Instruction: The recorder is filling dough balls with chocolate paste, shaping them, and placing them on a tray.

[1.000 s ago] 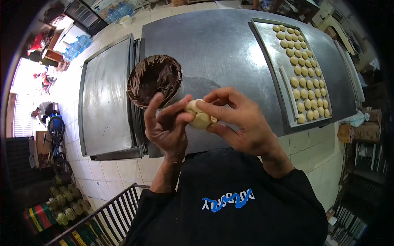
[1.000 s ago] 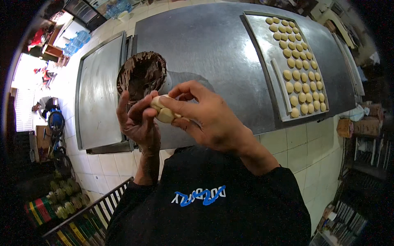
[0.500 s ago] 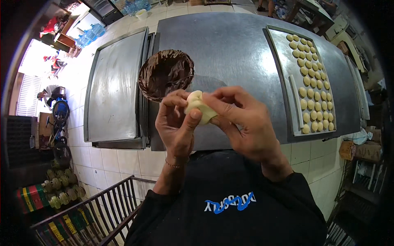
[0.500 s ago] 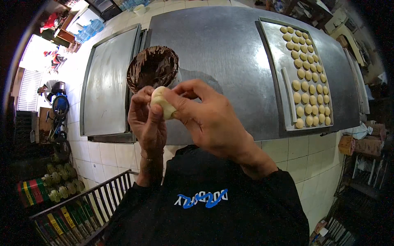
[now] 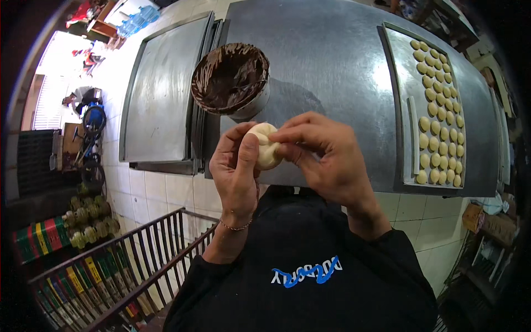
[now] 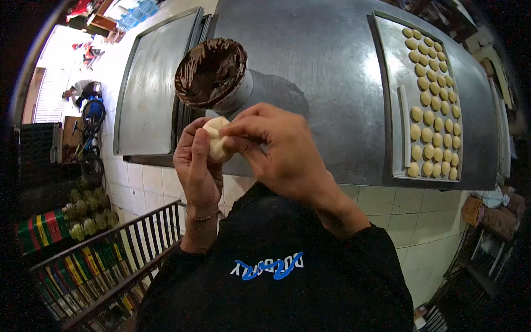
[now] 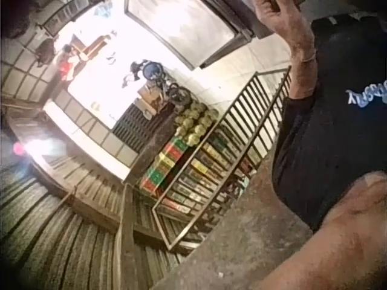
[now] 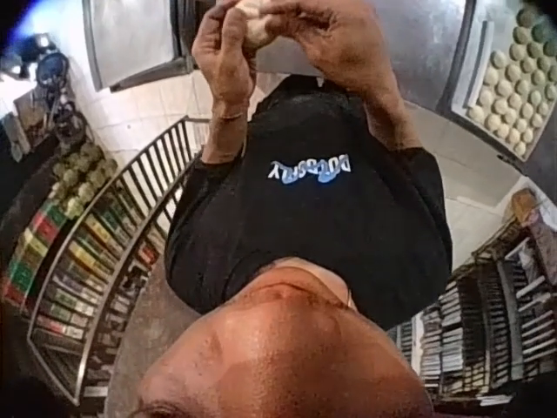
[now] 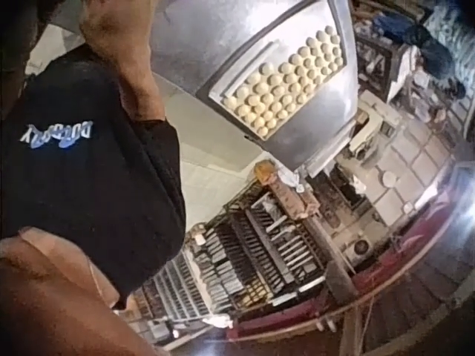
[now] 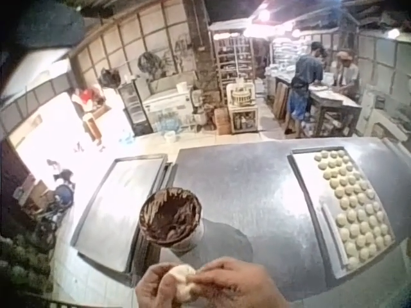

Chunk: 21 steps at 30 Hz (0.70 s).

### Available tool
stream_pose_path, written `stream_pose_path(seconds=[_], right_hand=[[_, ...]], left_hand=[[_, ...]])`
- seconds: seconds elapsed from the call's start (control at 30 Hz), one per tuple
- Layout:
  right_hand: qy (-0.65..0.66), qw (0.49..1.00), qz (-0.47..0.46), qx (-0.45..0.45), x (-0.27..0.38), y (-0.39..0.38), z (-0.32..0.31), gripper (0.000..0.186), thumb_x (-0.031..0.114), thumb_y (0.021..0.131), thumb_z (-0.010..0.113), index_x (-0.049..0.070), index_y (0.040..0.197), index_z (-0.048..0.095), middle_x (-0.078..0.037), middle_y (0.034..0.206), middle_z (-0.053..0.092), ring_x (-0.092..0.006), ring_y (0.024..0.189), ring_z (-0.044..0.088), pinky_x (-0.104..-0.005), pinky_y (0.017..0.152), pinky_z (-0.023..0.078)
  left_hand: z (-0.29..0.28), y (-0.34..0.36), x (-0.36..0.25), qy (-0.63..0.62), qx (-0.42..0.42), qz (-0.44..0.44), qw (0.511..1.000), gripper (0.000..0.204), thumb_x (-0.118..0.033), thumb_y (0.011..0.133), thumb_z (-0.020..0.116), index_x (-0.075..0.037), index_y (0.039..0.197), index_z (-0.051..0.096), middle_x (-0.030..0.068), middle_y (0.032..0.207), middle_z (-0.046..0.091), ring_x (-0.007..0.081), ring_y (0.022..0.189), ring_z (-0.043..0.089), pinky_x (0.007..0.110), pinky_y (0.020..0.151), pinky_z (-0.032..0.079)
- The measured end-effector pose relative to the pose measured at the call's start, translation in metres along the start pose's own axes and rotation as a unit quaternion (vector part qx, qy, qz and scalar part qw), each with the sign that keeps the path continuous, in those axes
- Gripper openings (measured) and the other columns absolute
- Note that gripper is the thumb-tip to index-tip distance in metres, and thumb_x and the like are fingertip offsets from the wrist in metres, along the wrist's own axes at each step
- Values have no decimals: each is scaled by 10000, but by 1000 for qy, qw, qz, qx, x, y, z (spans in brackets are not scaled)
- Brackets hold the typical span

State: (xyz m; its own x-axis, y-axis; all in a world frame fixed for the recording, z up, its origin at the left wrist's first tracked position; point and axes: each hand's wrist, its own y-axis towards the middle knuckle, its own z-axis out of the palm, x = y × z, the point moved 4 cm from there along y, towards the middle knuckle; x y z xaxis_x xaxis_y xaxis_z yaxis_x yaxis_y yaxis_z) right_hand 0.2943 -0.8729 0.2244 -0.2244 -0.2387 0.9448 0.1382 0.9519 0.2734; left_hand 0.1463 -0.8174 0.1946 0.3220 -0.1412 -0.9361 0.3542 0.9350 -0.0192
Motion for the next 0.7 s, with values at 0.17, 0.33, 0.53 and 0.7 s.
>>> stream_pose_path(seconds=[0.17, 0.33, 0.53, 0.7], right_hand=[[81, 991, 103, 34, -7, 10, 7, 140, -21, 839, 648, -6, 978, 653, -121, 1005, 623, -142, 845, 632, -248, 735, 539], [-36, 998, -18, 38, -2, 29, 50, 172, 72, 809, 672, 17, 965, 628, -163, 1009, 649, -327, 902, 634, -374, 792, 513], [-93, 984, 20, 151, -15, 44, 134, 231, 12, 784, 666, 15, 1010, 618, -158, 1099, 612, -310, 926, 620, -377, 794, 503], [-35, 993, 24, 109, -30, 78, 233, 365, 43, 799, 656, 44, 1159, 591, -157, 1139, 593, -373, 1008, 577, -420, 861, 478]], left_hand=[[6, -5, -9, 33, 57, 5, 998, 504, -396, 1017, 359, 49, 1202, 504, 108, 1005, 626, 155, 799, 643, 250, 598, 558], [-39, 7, 5, -22, -13, -104, 994, 565, -465, 1009, 247, 12, 1111, 533, 112, 798, 626, 150, 520, 580, 229, 366, 433], [-129, 1, 7, -214, 40, -380, 899, 441, -427, 985, 353, -56, 1122, 548, 47, 806, 615, 128, 609, 589, 222, 382, 446], [-232, 53, -26, -93, -81, -242, 962, 256, -262, 957, 492, -50, 1086, 553, 39, 846, 620, 140, 642, 594, 239, 462, 485]])
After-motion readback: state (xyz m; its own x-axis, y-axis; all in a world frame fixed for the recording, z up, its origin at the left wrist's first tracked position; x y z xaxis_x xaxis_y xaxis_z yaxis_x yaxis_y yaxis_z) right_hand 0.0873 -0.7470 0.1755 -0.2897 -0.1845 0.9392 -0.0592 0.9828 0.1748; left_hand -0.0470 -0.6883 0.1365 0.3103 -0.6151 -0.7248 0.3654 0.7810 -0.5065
